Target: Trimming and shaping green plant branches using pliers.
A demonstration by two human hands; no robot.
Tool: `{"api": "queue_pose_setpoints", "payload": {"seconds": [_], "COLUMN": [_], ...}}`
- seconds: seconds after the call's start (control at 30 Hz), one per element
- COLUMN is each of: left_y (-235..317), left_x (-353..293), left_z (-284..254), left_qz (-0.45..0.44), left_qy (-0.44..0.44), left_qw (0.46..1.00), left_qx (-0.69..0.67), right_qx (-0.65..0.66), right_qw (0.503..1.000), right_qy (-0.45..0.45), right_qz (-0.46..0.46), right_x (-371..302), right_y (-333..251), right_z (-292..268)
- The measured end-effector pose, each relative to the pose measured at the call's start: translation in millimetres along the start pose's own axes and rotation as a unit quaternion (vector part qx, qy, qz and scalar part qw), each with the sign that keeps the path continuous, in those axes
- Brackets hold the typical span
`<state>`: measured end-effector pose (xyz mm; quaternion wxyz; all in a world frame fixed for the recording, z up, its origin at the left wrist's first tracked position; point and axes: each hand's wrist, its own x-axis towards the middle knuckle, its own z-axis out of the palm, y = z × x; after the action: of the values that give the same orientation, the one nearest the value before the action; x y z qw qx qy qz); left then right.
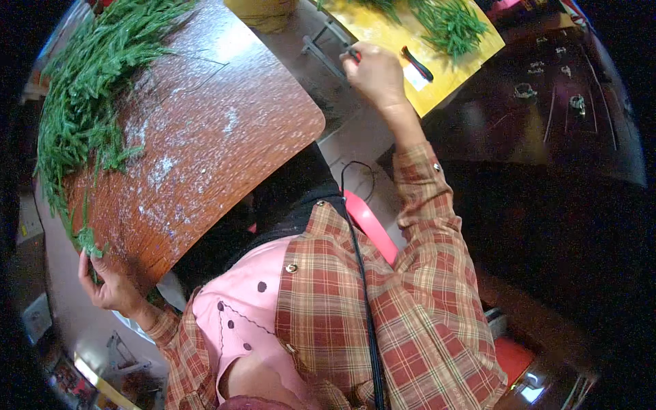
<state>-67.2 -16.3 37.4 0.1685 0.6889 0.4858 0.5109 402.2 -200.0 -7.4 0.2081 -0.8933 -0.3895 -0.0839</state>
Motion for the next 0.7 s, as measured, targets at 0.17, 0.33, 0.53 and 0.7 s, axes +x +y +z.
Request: {"api": "queue_pose_setpoints", "payload": {"seconds": [0.17, 0.33, 0.53, 0.7], "left_y": [-2.3, -10.3, -57.6, -102.8], "left_x": [4.9, 8.8, -19.6, -68.8], "left_z": [-12.1, -60.1, -146.7, -180.0], "left_qz": [-0.034, 0.089, -0.047, -0.176], "left_qy": [0.014, 0.031, 0.101, 0.088], "left_qw": [0.991, 0.983, 0.972, 0.932], "left_qx": [-0.125, 0.157, 0.207, 0.305], "right_qx": [-0.012, 0.057, -0.027, 0.111], "right_qw": [0.997, 0.993, 0.995, 0.992], "right_qy": [-0.077, -0.102, -0.095, -0.048], "right_qz": [-0.001, -0.028, 0.0, -0.026], "right_x": [0.4, 1.4, 43.9, 58.8], "right_y": [23.9, 35.0, 71.8, 18.6], "right_z": [49.7, 55.2, 46.9, 28.7]}}
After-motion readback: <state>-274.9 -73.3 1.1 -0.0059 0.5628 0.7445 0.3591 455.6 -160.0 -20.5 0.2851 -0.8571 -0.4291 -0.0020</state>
